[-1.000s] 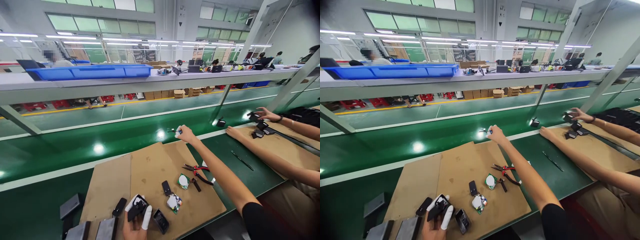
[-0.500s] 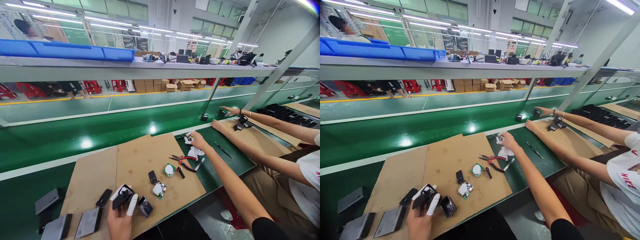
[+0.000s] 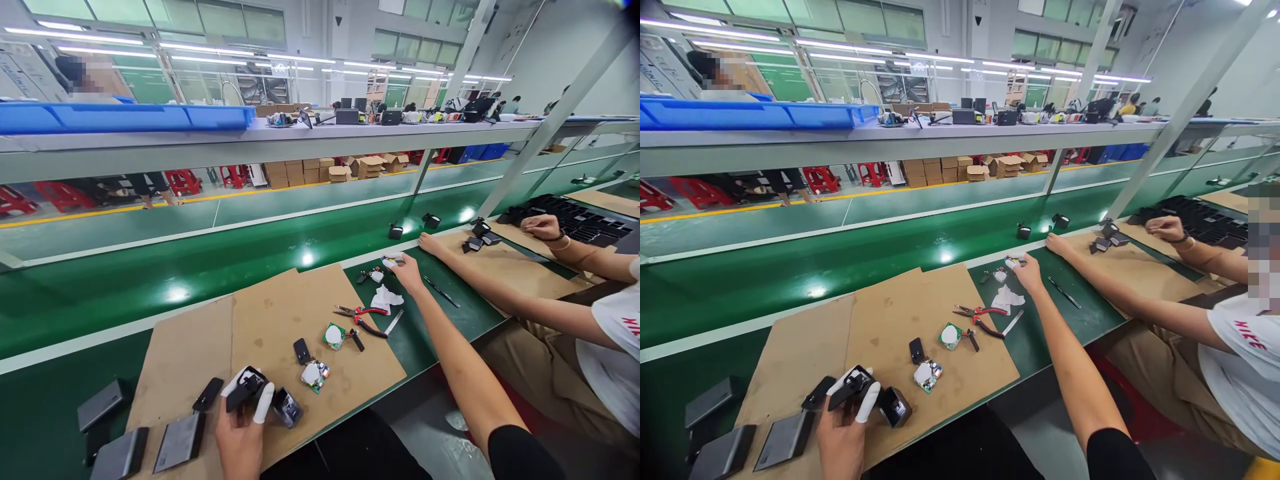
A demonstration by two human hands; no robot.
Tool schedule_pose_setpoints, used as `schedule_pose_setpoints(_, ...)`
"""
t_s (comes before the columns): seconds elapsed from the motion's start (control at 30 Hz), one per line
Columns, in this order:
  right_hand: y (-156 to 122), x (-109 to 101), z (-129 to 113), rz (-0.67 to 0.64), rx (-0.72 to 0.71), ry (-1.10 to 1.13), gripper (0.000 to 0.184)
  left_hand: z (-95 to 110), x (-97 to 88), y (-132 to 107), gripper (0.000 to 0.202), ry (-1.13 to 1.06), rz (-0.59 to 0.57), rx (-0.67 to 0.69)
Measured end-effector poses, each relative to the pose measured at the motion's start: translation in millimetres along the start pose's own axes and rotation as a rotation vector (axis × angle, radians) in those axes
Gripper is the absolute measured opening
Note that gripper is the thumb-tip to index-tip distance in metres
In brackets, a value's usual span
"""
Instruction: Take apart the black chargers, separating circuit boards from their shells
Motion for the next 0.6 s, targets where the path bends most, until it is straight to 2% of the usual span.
schedule_pose_setpoints(0.13, -11, -6, 3, -0.003, -0.013, -0.072, 0.035, 7, 1.4, -3, 0.069, 0.021, 0.012, 0.012)
schedule_pose_setpoints(0.27, -22, -7, -6, -0.023, -0.071, -0.132, 0.034, 8, 1.0, -4, 0.071, 0.043, 0.024, -0.006)
schedule_pose_setpoints(0.37, -27, -16, -17, -0.006, -0.099, -0.165, 0.032, 12, 3.0, -6, 0.069, 0.062, 0.021, 0.021)
schedule_pose_setpoints(0.43, -33, -27, -33, 0.035, -0.119, -0.188, 0.029, 14, 4.5, -7, 0.07, 0.058, 0.017, 0.022)
schedule_pose_setpoints(0.5, -49, -37, -58, 0.078, -0.157, -0.201, 0.027, 13, 5.6, -8, 0.07, 0.042, 0.014, 0.013)
schedule_pose_setpoints(0.6, -92, -28, -115, 0.034, -0.27, -0.177, 0.031, 13, 7.1, -9, 0.07, 0.025, 0.0, 0.04)
Point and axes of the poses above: each hand's wrist, its own y-axis towards the middle knuckle, its own x-axis out of the palm, z = x × y, the point moved 10 cm from there along y, towards the middle knuckle, and after that the axes turned 10 degrees about -x, right-handed, at the moved point
